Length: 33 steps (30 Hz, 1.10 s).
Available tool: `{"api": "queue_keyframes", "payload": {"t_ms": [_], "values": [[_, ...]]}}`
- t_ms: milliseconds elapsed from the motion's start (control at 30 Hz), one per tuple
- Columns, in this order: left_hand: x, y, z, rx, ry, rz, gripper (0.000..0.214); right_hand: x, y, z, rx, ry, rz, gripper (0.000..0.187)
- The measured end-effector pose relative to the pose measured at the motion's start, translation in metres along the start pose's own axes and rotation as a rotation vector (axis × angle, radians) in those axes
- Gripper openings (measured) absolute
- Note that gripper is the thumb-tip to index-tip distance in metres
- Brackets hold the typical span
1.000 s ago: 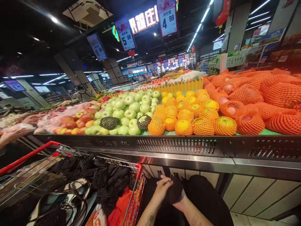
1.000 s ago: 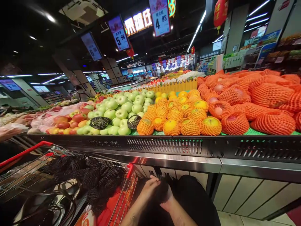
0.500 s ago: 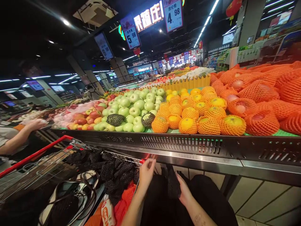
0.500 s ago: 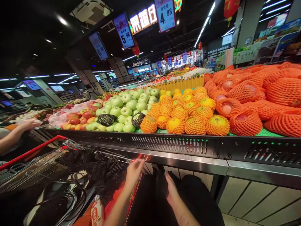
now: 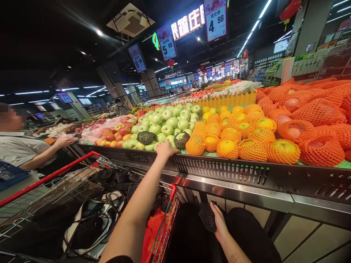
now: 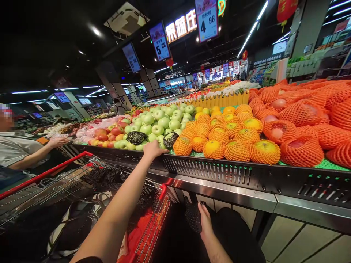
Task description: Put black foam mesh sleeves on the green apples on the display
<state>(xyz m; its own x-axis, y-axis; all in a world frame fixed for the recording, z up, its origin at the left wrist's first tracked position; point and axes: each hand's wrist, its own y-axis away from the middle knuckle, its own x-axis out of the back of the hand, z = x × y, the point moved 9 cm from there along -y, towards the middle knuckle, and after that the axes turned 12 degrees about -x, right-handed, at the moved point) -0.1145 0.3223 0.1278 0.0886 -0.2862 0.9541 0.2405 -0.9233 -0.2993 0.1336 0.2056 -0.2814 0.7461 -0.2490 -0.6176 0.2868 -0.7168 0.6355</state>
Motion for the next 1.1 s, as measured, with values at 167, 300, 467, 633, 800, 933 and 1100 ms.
{"api": "queue_keyframes", "payload": {"t_ms": [167,300,467,633,800,933,1100], "values": [[0.003,0.009,0.005,-0.002,0.017,0.134,0.073,-0.002,0.002,0.000,0.015,0.026,-0.023,0.044],[0.013,0.024,0.005,-0.115,0.153,0.380,0.065,-0.002,0.005,-0.004,0.019,0.036,-0.014,0.045],[0.018,0.028,0.006,-0.362,0.339,0.490,0.059,-0.006,0.010,-0.003,-0.003,0.039,0.000,0.043],[0.021,0.045,0.009,-0.558,0.414,0.602,0.055,-0.016,0.020,-0.007,-0.011,0.007,-0.043,0.038],[0.033,0.099,0.026,-0.718,0.320,0.905,0.040,-0.030,0.029,-0.009,-0.048,0.008,-0.143,0.033],[0.043,0.149,0.029,-0.673,0.508,1.130,0.073,-0.038,0.031,-0.006,-0.065,0.022,-0.224,0.035],[0.008,0.174,0.009,-0.229,0.938,0.959,0.076,-0.047,0.038,-0.008,-0.084,0.011,-0.328,0.036]]}}
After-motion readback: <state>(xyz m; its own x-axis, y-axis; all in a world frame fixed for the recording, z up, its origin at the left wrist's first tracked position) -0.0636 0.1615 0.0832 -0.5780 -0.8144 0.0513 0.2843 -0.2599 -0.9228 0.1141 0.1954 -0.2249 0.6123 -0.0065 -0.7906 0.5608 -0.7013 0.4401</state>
